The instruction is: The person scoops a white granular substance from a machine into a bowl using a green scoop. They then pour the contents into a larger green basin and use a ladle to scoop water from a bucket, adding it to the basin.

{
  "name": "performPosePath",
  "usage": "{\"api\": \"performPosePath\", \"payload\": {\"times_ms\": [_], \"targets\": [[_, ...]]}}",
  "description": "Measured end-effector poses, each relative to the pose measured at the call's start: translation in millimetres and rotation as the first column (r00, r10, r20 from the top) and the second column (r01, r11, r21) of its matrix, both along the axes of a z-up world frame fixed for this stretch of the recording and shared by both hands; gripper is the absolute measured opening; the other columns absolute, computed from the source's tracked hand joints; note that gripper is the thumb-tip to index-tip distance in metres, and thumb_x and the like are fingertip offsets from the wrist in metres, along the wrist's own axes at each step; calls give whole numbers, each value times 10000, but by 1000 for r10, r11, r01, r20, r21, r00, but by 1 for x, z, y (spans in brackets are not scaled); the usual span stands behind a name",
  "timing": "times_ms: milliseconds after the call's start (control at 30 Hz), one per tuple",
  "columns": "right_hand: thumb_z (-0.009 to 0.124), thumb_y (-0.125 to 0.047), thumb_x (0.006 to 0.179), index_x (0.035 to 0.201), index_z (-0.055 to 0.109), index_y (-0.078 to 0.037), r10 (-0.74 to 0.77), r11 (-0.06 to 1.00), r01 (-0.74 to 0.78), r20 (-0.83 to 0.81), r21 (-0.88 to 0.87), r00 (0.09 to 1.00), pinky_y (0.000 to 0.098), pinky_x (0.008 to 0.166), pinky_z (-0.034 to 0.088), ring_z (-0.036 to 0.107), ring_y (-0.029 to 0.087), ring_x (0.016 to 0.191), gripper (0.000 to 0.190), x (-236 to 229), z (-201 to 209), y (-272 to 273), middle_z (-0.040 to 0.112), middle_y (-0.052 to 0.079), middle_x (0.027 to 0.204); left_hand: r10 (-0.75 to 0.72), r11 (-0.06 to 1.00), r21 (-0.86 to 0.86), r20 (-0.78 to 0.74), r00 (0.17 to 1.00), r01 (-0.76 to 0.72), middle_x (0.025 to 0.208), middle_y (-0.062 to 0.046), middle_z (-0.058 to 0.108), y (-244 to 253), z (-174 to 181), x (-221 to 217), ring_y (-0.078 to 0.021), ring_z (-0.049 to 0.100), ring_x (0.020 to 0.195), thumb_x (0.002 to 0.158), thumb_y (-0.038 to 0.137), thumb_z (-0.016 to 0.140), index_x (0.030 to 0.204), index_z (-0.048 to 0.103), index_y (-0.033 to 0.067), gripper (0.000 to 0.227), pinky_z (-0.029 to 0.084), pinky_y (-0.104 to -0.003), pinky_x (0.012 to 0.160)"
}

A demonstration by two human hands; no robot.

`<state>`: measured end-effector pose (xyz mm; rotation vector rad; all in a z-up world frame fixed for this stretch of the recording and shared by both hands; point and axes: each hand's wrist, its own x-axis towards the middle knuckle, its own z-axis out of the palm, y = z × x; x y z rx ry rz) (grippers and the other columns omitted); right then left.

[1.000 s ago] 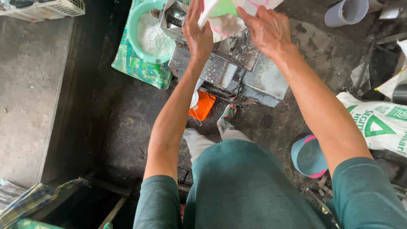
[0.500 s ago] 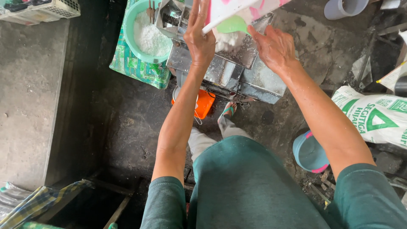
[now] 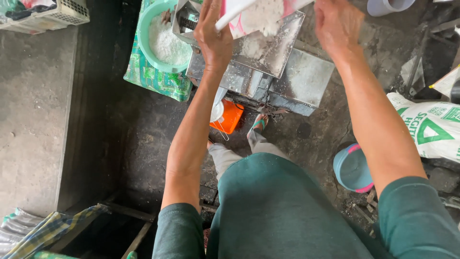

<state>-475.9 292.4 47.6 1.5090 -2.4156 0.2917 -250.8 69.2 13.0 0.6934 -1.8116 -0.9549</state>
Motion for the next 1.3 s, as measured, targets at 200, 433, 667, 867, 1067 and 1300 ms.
{"api": "performPosePath", "payload": {"times_ms": [200,433,667,867,1067,1300], "targets": [[602,-165,1159,1630,373,-408,102,980,-124,137,158,985,411,442,390,432,249,480,578,24,-11,14,477,74,755,17,998,-54,-18,1000,-18,1364,-94,652,-1,23,2,-265,652,1309,838,-167,537,1366,590,174,630,728,-347,961],[684,-90,1101,1501,576,-258,168,986,-165,-107,34,980,308,398,292,375,186,462,447,38,34,-5,470,50,776,22,982,-187,56,998,-11,1088,-23,749,3,28,4,-118,679,717,772,-188,599,1264,659,165,609,394,-242,488],[412,-375,1172,1201,430,-243,-114,962,26,314,272,943,319,413,321,361,152,523,137,56,24,-18,411,-15,702,5,965,-262,18,1000,0,806,-14,640,-8,39,-1,-131,426,559,670,-156,575,1008,705,113,452,279,-311,468],[603,-106,1160,1623,402,-347,143,986,-151,91,77,985,355,479,420,412,194,550,560,46,15,10,446,35,804,115,922,-375,22,993,-99,631,-32,219,-27,21,1,-192,180,711,584,-33,580,874,496,159,358,172,-391,525],[612,-29,1009,1597,426,-273,48,992,-50,21,113,999,234,350,397,438,91,476,663,59,0,4,541,-22,748,110,912,-397,2,994,-101,619,-49,333,-18,42,4,-213,224,609,582,-39,562,840,534,110,300,223,-382,516],[486,-120,1176,1603,375,-303,17,998,-4,227,-57,974,320,480,297,337,152,515,477,68,3,15,443,36,763,176,897,-417,31,984,-147,599,-66,411,-28,39,4,-280,247,570,638,12,619,824,562,124,224,275,-400,493]]}}
